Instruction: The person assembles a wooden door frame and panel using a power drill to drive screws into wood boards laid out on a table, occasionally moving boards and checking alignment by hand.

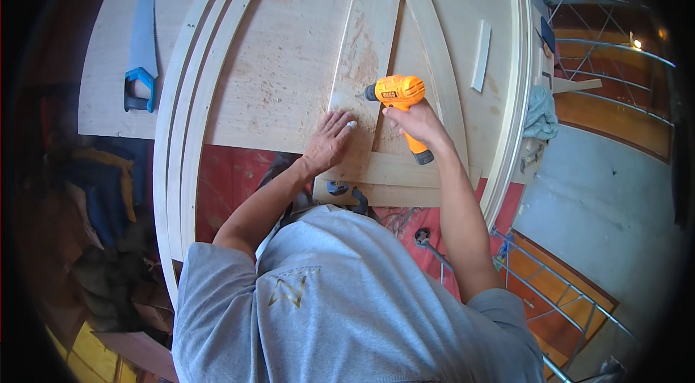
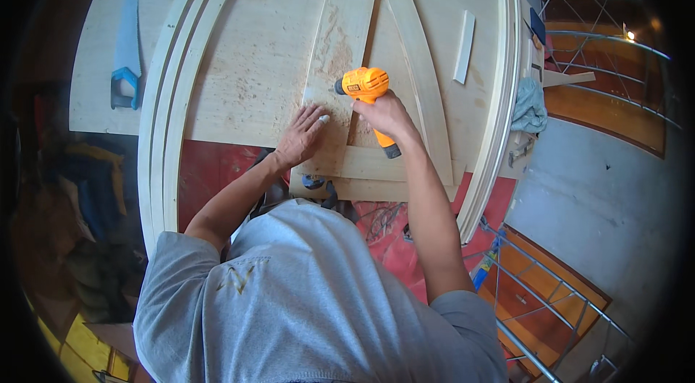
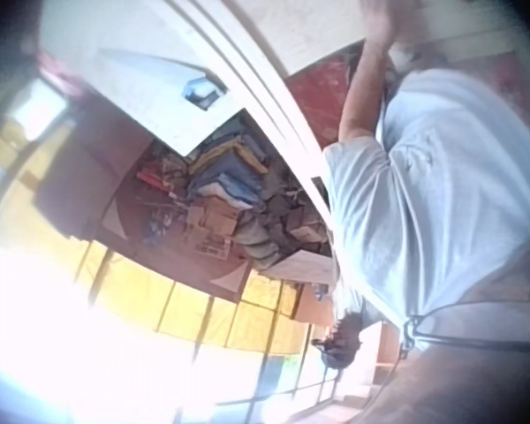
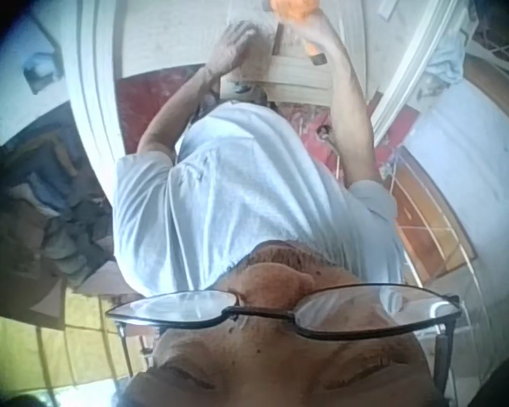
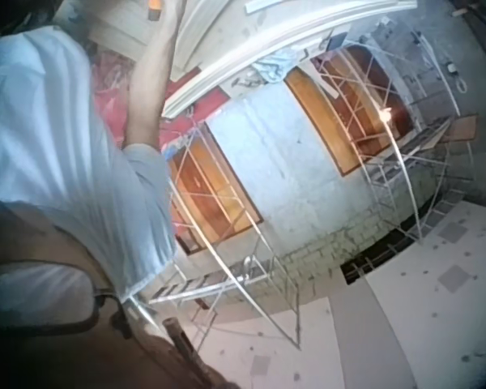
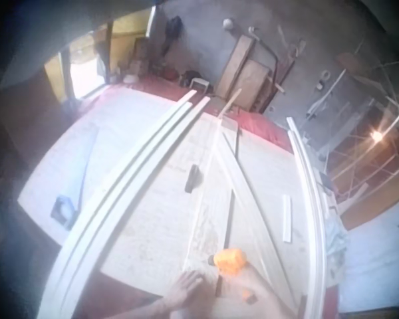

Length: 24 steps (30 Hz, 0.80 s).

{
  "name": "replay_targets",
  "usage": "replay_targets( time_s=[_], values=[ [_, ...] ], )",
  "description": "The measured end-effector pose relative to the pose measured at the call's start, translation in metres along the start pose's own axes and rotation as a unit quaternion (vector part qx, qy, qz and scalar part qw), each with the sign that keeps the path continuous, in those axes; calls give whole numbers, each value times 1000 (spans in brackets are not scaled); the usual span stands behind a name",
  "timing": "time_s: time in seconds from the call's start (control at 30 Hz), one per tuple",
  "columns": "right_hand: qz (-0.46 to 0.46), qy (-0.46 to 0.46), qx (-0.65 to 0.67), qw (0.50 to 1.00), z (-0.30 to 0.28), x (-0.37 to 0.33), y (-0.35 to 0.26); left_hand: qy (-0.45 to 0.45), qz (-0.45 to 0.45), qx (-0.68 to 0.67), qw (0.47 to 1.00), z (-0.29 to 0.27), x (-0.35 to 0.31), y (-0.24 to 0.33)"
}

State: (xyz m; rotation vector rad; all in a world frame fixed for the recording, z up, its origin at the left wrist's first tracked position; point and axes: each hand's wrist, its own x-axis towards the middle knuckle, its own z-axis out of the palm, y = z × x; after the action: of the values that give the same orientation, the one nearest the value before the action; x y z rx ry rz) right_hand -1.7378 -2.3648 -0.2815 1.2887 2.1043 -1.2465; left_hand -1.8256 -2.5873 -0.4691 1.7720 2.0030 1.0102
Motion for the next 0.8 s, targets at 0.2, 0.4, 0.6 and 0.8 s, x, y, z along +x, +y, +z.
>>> replay_targets(
  time_s=[0.2,0.4,0.6,0.8],
  values=[
    [21,24,-83,996,-2,1,-21,-5,-6,18,1000,1,19,-17],
    [34,43,-84,995,3,2,-9,8,0,36,999,9,25,-23],
    [72,5,-76,994,-9,-6,-31,36,-9,21,999,0,31,-20],
    [30,31,-92,995,-10,-11,-30,67,-97,-36,992,-4,58,-22]
  ],
)
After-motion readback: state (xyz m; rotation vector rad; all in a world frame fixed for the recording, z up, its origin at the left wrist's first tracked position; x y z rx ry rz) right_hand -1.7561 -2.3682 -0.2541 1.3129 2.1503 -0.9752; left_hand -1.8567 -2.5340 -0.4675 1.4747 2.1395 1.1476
